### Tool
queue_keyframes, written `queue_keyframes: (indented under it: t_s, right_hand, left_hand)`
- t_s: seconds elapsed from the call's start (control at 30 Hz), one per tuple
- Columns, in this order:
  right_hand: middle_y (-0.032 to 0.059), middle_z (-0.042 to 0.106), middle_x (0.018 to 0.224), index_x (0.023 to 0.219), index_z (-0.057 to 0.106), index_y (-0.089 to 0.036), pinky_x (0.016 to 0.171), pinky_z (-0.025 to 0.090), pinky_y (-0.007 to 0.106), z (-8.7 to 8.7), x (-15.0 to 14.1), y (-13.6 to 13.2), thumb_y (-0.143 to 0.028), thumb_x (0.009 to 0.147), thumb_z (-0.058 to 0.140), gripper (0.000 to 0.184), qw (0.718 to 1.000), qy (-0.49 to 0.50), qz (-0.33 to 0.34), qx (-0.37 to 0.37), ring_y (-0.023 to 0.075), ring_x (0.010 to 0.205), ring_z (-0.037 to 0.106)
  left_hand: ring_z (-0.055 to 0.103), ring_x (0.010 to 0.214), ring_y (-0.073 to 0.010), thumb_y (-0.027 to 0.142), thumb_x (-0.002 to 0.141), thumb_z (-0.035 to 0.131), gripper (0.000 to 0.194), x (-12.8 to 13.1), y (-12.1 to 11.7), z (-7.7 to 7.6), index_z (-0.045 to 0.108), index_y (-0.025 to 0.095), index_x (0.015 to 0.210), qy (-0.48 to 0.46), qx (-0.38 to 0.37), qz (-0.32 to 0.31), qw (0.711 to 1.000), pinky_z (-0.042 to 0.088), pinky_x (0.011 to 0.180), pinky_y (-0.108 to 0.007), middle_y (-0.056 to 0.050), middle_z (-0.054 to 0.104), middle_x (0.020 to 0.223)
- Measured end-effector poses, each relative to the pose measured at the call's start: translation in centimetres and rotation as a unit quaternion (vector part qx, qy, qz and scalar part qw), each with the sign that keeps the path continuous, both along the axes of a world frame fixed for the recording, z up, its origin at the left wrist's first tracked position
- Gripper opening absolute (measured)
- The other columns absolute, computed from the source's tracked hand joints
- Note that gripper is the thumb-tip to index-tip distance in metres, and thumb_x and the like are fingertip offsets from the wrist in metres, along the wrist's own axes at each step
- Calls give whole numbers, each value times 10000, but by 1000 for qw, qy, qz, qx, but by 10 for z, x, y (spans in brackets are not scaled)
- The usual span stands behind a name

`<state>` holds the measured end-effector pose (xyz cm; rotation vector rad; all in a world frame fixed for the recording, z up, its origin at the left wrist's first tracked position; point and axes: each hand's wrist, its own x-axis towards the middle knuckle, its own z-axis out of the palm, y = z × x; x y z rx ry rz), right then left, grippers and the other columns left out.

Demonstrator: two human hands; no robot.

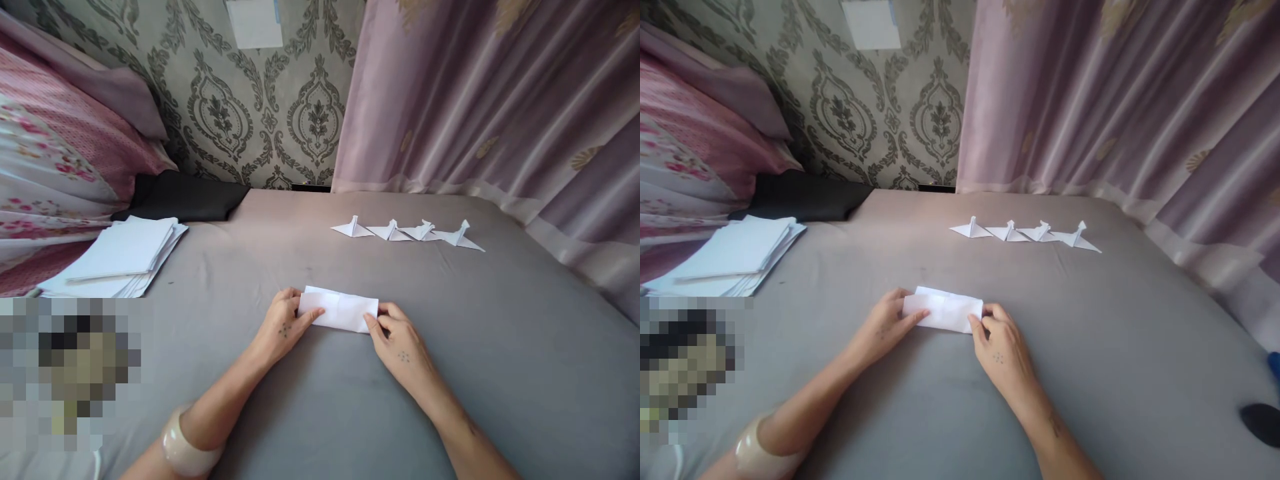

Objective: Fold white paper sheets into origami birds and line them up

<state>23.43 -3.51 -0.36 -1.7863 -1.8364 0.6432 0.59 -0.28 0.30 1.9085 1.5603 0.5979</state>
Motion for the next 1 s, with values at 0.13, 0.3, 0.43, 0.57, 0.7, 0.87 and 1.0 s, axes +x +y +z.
queue_keyframes:
  t_s: [0.13, 0.3, 0.43, 0.57, 0.7, 0.87, 1.0]
  right_hand:
    - [53, 630, 1018, 614, 619, -193, 691, 443, 286, -5, -2, 0, -412, 921, 435, 420, 999, -14, -31, 13, 145, 732, 601]
    - [56, 612, 1006, 544, 535, -195, 669, 431, 286, -11, -5, 2, -394, 891, 486, 402, 998, -32, -54, 28, 136, 694, 586]
    - [51, 593, 1002, 532, 478, -195, 679, 424, 294, -12, -5, 4, -384, 862, 520, 383, 997, -36, -65, 28, 130, 684, 572]
    - [38, 583, 1042, 570, 511, -194, 662, 428, 287, -11, -4, 5, -357, 837, 544, 315, 997, -22, -69, 4, 117, 669, 559]
    - [30, 575, 1047, 640, 575, -200, 665, 441, 283, -10, -3, 5, -345, 833, 541, 244, 997, 0, -74, -11, 110, 662, 542]
    - [37, 570, 1046, 629, 568, -195, 660, 443, 291, -10, -4, 6, -331, 825, 535, 241, 997, 4, -76, -15, 120, 686, 554]
    - [59, 570, 1033, 614, 543, -191, 709, 452, 305, -9, -6, 6, -295, 836, 498, 249, 997, -8, -79, -1, 142, 750, 581]
  left_hand:
    - [569, 935, -234, 419, 883, 503, 336, 2, 2, 1, 669, 154, 761, -20, -16, 8, 1000, 466, 835, -361, -100, 597, 956]
    - [540, 933, -240, 371, 874, 490, 319, 2, 4, -7, 589, 161, 655, 1, 25, 27, 999, 448, 858, -396, -102, 575, 945]
    - [518, 855, -227, 350, 842, 529, 345, 2, 7, -14, 447, 179, 554, 35, 52, 32, 998, 446, 800, -387, -84, 549, 865]
    - [502, 823, -213, 304, 884, 449, 374, 2, 9, -17, 402, 180, 534, 49, 73, 9, 996, 431, 792, -384, -83, 534, 845]
    - [509, 845, -216, 302, 873, 467, 362, 1, 8, -17, 413, 178, 537, 40, 69, 10, 997, 433, 792, -375, -85, 543, 868]
    - [514, 870, -220, 300, 845, 514, 337, 0, 7, -16, 428, 179, 543, 38, 68, 21, 997, 441, 807, -379, -84, 555, 886]
    - [508, 837, -215, 314, 848, 518, 352, 1, 7, -16, 429, 182, 535, 55, 81, 23, 995, 448, 787, -382, -74, 545, 844]
